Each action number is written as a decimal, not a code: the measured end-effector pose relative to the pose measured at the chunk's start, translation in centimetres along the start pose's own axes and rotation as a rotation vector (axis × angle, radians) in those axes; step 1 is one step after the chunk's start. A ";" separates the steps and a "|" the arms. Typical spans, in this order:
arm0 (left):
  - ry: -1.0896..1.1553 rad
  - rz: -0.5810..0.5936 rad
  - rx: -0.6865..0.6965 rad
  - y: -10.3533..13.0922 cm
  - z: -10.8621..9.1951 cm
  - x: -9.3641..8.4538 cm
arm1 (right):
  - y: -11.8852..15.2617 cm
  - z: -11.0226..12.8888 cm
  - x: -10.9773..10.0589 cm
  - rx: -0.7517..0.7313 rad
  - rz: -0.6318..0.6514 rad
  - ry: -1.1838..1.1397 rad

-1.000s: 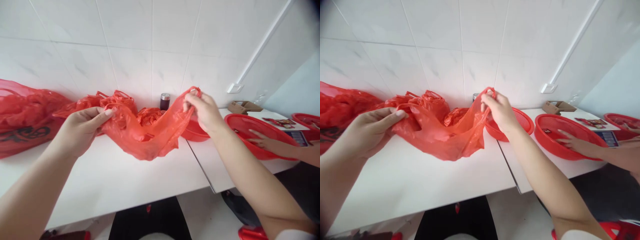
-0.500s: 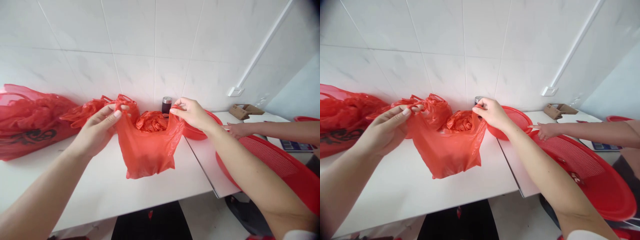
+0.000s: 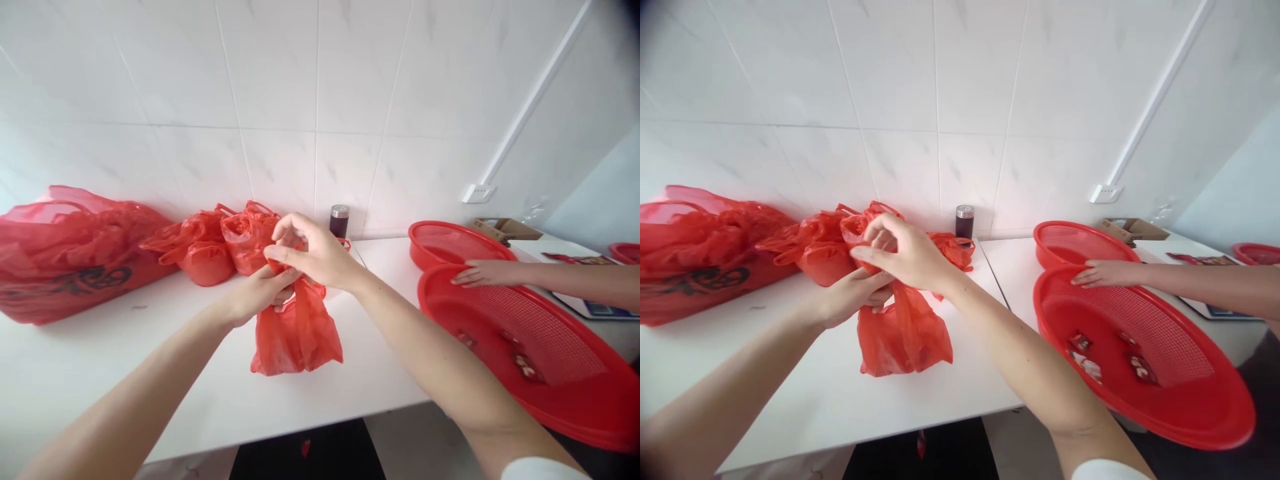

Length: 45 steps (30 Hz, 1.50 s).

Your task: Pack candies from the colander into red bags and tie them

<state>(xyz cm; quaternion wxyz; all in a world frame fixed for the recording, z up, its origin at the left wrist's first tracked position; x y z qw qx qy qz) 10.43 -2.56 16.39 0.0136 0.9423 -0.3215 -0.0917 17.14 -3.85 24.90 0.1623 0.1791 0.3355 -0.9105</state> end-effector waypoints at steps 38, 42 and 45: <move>-0.444 -0.577 -0.071 7.5 14.8 -4.9 | 16.4 -19.0 0.2 0.656 -0.492 -0.230; -0.395 -0.735 -0.034 9.0 18.0 -3.4 | 18.3 -20.3 0.4 0.712 -0.573 0.012; -0.497 -0.856 0.070 7.9 16.3 -2.6 | 17.3 -18.7 2.6 0.731 -0.528 0.289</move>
Point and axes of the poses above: each hand's wrist, its own y-axis away from the middle knuckle, its own x-axis out of the palm, z = x × y, the point moved 9 cm from there along -y, towards the middle knuckle, and after that the axes turned 1 degree about -x, right-handed, at the moved point
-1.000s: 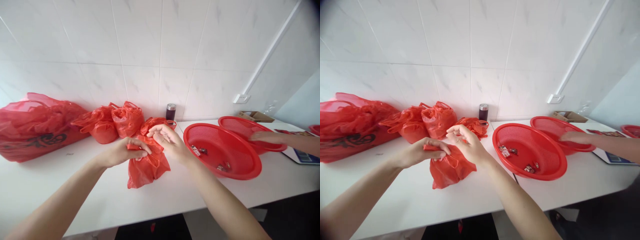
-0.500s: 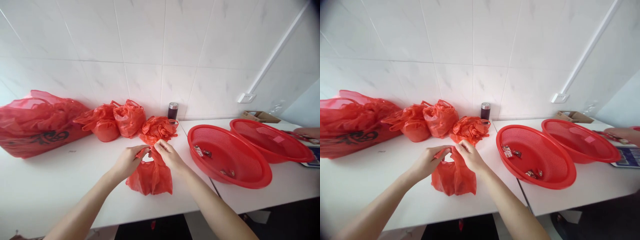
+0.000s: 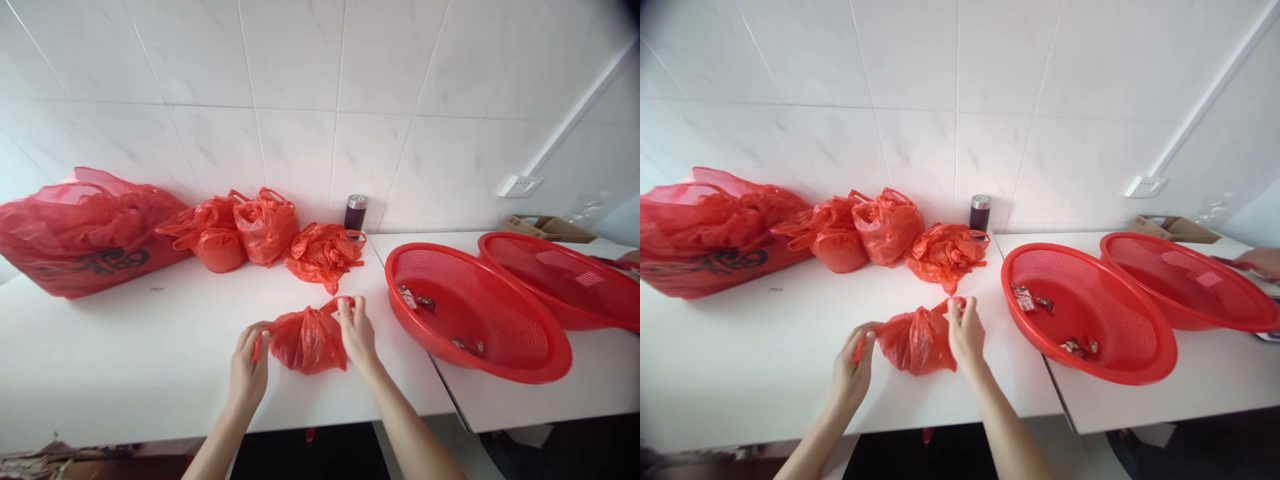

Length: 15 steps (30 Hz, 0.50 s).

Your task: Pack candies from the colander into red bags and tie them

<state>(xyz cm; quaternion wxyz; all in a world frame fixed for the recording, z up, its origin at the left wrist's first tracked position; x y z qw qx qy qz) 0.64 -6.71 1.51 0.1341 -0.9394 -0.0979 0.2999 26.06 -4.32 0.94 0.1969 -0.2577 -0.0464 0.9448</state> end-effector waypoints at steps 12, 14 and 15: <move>-0.473 0.317 -0.058 -6.6 1.7 6.6 | -0.2 -1.3 3.9 -0.231 0.145 0.467; -0.534 0.347 -0.091 -7.3 2.4 6.9 | -1.3 -1.5 3.8 -0.231 0.158 0.559; -0.562 0.357 -0.108 -7.7 2.7 7.0 | -1.8 -1.7 3.9 -0.228 0.162 0.589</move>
Point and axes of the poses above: each hand's wrist, its own y-axis away from the middle knuckle, its own x-axis out of the palm, z = x × y, the point moved 9 cm from there along -y, towards the middle knuckle, and after that the axes turned 1 degree about -x, right-handed, at the moved point
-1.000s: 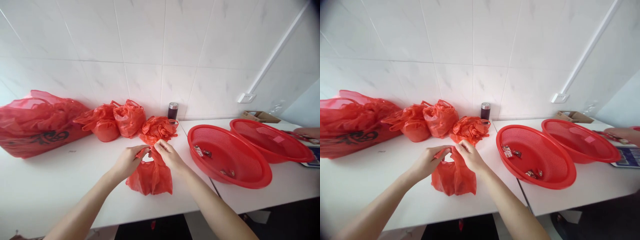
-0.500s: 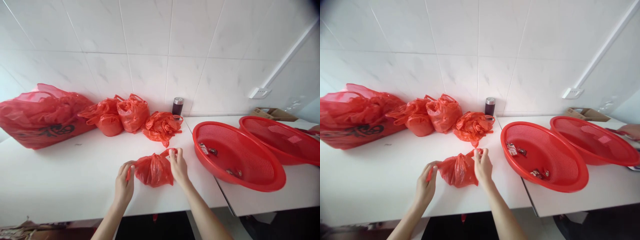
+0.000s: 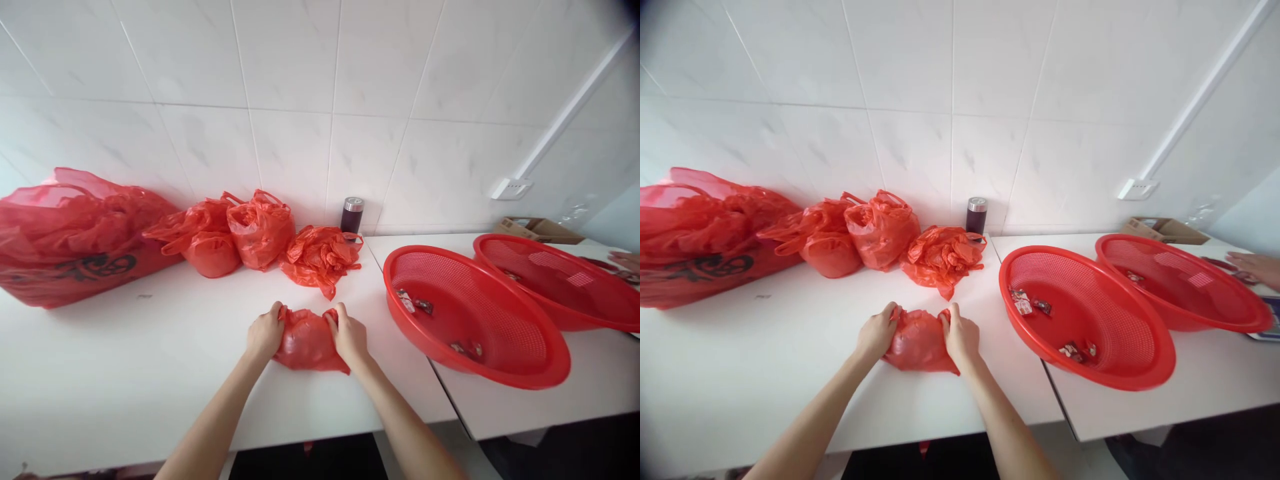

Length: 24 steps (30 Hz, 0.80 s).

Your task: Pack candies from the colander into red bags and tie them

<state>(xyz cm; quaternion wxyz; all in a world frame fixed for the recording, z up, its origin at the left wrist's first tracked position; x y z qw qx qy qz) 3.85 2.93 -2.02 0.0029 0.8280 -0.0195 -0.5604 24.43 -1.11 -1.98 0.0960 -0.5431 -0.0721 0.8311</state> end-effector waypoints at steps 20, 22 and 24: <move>-0.061 -0.083 -0.094 -0.4 0.3 0.6 | -1.2 -1.3 0.6 0.135 -0.037 0.162; -0.022 -0.092 -0.123 -0.2 0.8 0.5 | -1.2 -1.5 0.4 0.155 -0.054 0.138; 0.030 -0.103 -0.162 0.3 1.6 0.2 | -1.2 -1.8 0.1 0.174 -0.074 0.106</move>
Point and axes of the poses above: each hand's wrist, its own y-axis away from the middle knuckle, its own x-axis out of the palm, z = x × y, the point moved 9 cm from there along -y, towards the middle knuckle, and after that the axes turned 1 degree about -x, right-handed, at the moved point
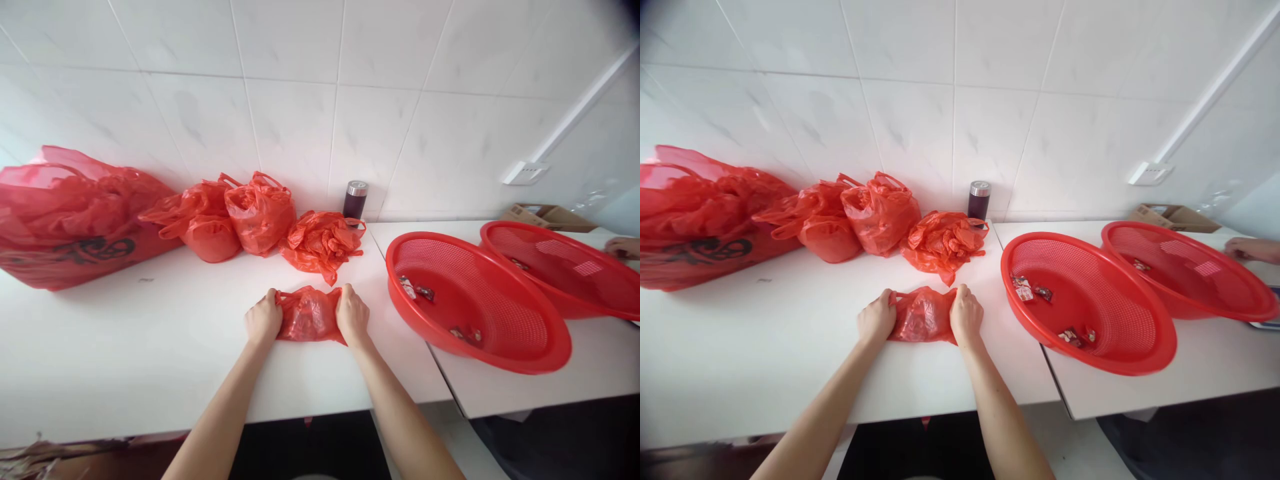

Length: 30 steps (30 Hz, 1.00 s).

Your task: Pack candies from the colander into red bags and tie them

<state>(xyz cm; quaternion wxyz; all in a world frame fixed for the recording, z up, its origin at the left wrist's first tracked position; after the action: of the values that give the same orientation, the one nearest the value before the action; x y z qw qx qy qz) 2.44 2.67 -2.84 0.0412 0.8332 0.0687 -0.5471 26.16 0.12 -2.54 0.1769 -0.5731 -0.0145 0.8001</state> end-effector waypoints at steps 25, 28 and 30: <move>0.342 -0.070 0.478 6.1 -6.0 -9.2 | 2.3 2.0 -6.3 -0.151 -0.159 -1.005; 0.119 0.269 0.560 5.9 -8.6 -6.6 | 2.7 2.4 -7.9 -0.113 -0.083 -1.205; 0.117 0.297 0.524 4.8 -7.7 -7.9 | 3.3 2.2 -10.1 -0.126 -0.055 -1.291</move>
<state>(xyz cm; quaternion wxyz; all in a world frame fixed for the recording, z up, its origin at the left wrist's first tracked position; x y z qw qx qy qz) 7.09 -1.50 7.44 -0.0997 0.8465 -0.1950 -0.4853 26.06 -5.59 6.74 0.1191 0.0143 -0.1793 0.9764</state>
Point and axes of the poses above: each hand's wrist, its own y-axis away from the middle knuckle, its own x-axis out of the palm, z = x × y, the point moved 9 cm from there along -y, towards the middle knuckle, and after that the axes turned 1 degree about -x, right-handed, at the moved point
